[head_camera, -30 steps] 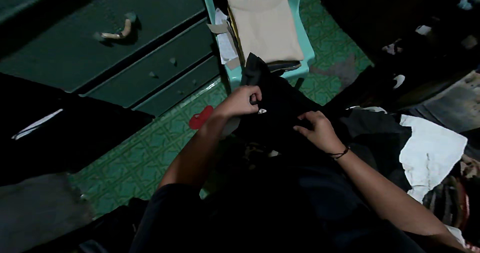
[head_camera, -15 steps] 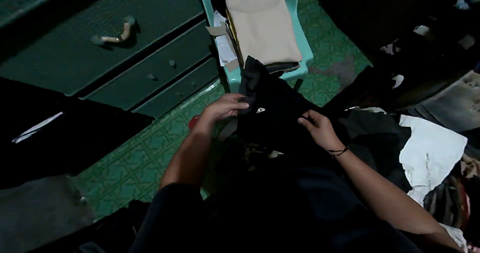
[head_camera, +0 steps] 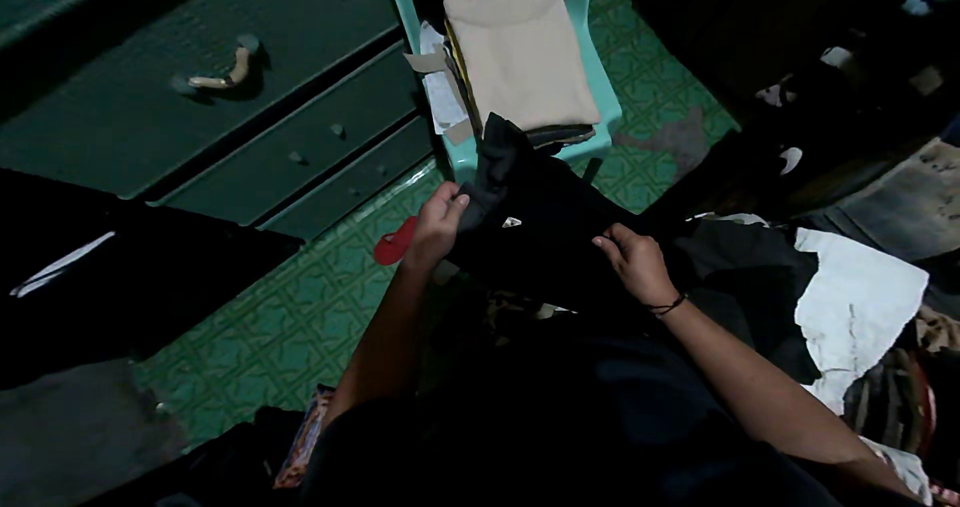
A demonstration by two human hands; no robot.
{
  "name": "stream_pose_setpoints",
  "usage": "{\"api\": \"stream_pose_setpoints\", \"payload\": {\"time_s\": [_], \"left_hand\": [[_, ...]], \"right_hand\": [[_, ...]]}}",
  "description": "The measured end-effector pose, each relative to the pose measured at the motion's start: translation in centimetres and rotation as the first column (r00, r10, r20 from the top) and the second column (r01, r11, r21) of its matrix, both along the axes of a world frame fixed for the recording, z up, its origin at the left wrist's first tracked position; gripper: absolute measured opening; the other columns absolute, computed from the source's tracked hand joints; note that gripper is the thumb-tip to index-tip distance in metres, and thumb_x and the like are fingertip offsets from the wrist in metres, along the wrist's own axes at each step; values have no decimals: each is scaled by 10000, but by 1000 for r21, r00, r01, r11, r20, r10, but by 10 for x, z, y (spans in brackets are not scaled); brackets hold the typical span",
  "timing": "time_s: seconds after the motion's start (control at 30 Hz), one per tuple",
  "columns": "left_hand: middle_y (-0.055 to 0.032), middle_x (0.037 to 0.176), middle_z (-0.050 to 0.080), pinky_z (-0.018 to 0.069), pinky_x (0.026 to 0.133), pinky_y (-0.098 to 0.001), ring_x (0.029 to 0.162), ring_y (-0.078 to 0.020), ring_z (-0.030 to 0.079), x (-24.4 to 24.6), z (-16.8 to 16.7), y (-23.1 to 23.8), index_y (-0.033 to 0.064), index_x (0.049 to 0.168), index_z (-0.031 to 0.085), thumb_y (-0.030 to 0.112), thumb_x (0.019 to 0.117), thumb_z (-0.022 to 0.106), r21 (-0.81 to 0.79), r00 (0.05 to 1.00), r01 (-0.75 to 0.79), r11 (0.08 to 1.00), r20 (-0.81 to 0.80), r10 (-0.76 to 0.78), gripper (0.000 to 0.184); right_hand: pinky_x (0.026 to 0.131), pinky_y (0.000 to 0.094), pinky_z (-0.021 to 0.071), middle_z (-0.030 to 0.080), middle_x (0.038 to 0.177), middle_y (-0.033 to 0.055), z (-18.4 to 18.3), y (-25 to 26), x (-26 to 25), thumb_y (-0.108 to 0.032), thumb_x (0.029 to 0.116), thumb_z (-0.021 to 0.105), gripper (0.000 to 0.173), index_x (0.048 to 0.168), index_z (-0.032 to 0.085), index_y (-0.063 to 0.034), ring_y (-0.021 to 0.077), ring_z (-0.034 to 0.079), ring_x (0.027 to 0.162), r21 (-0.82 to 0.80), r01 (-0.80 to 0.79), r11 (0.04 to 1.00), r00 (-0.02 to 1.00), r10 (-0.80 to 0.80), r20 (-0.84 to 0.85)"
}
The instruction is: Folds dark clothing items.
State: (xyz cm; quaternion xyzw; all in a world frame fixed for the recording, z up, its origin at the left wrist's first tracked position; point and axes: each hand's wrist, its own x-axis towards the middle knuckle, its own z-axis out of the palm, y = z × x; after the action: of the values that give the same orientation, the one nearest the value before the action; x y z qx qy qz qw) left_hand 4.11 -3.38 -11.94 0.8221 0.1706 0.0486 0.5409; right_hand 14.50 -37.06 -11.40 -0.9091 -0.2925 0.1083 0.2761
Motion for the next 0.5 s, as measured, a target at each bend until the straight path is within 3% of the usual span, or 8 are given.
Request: {"api": "stream_pose_setpoints", "payload": {"time_s": [0.17,0.27,0.3,0.37,0.43,0.5], "left_hand": [[-234,1017,676,540,866,-577,955,-354,687,7,-10,-1,-3,1275,556,241,1108,407,197,996,23,980,-85,-7,331],[-264,983,680,526,802,-660,911,-458,685,17,-20,-12,22,1371,502,287,1102,440,327,969,75,942,-247,8,383],[-253,1068,677,527,836,-656,967,-454,681,21,-17,-14,36,1420,471,286,1089,480,353,962,79,932,-271,22,414],[-243,1345,590,514,960,-622,1165,-429,628,32,-3,-13,37,1467,462,242,1025,602,412,984,25,911,-170,50,507],[-253,1449,501,450,1042,-636,1299,-452,517,48,15,-12,36,1434,533,152,952,677,491,1000,-8,871,3,8,516],[-207,1512,466,421,1058,-641,1348,-450,470,67,31,-12,102,1426,572,73,925,683,603,989,45,797,83,-119,514]], "right_hand": [[577,542,516,624,697,121,-1,4,-2,-355,1082,507,335,1028,648,-55,331,651,640,-93,21,995,999,-17,41],[623,563,538,678,815,147,5,3,-4,-333,1051,582,305,1069,666,-41,348,685,724,-93,-4,996,996,12,85],[647,561,555,700,883,150,9,2,-6,-325,1033,616,299,1087,679,-37,344,703,769,-86,-24,996,991,35,127],[683,530,581,716,967,146,14,-2,-8,-292,1006,655,276,1086,699,-32,322,719,829,-42,-75,996,969,82,234],[751,493,588,699,997,151,17,-3,-8,-264,989,670,249,1062,709,-30,322,702,909,-11,-118,993,935,114,337],[819,501,559,668,1039,170,19,0,-3,-243,970,686,236,1080,705,-36,362,650,995,-3,-125,992,919,116,376]]}}
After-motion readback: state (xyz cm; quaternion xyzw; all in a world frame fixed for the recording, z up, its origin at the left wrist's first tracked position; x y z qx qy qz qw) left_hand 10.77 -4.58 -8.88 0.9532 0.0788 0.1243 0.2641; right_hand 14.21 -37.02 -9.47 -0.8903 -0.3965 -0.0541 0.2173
